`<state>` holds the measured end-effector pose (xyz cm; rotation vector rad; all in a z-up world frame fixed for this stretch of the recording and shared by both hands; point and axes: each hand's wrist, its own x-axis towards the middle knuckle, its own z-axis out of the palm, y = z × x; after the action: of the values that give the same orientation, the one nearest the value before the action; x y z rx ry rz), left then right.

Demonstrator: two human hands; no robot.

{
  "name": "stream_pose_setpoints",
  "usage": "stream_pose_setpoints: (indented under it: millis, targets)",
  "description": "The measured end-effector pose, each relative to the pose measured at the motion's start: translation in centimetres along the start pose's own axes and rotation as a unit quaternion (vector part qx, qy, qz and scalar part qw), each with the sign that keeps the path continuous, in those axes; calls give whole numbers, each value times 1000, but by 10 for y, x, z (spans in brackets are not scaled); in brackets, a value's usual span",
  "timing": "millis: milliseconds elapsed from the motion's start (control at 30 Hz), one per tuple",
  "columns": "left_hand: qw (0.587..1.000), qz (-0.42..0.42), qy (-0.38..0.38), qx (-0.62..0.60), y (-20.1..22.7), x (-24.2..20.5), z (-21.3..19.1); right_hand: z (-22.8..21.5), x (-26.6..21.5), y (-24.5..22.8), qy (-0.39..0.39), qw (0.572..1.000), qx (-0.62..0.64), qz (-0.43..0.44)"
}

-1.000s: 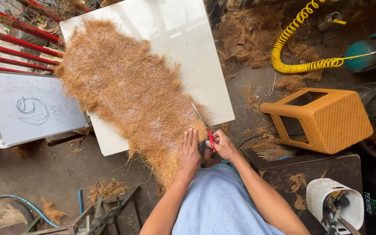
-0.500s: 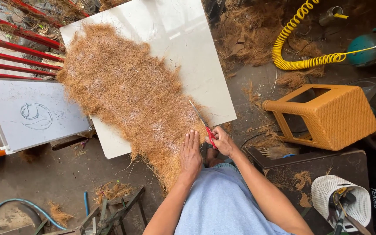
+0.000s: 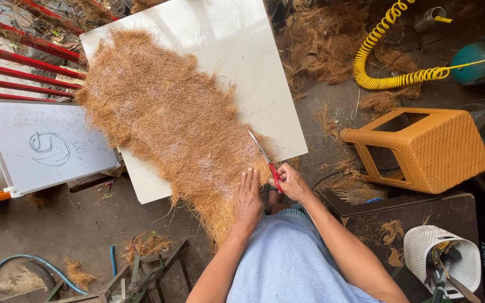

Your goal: The person cuts a coir fiber mat using shears and folds the mat.

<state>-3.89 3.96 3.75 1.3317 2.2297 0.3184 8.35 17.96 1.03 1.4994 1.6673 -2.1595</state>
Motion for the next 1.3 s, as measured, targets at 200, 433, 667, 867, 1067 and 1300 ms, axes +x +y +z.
stream_pose_setpoints:
  millis: [200,433,667,867,1067,1300]
  targets:
    - [1000,-3,4,-20,-2,-3,-5,-2,3,4,-7,1000,-12,22]
    - [999,18,18,-42,-12,-6,-8,12,16,-22,1,999,-47,12]
    - [997,41,40,-43,-15,-6,-16,14,27,-30,-1,998,-56,-14]
    - [997,40,26,-61,-14,-7,-23,12,24,-34,-1,997,-73,-29]
    - [997,34,17,-70,-19,-8,-17,10,24,-30,4,999,-51,-13]
    - [996,43,3,-84,-24,-11,-23,14,21,-27,4,999,-48,1]
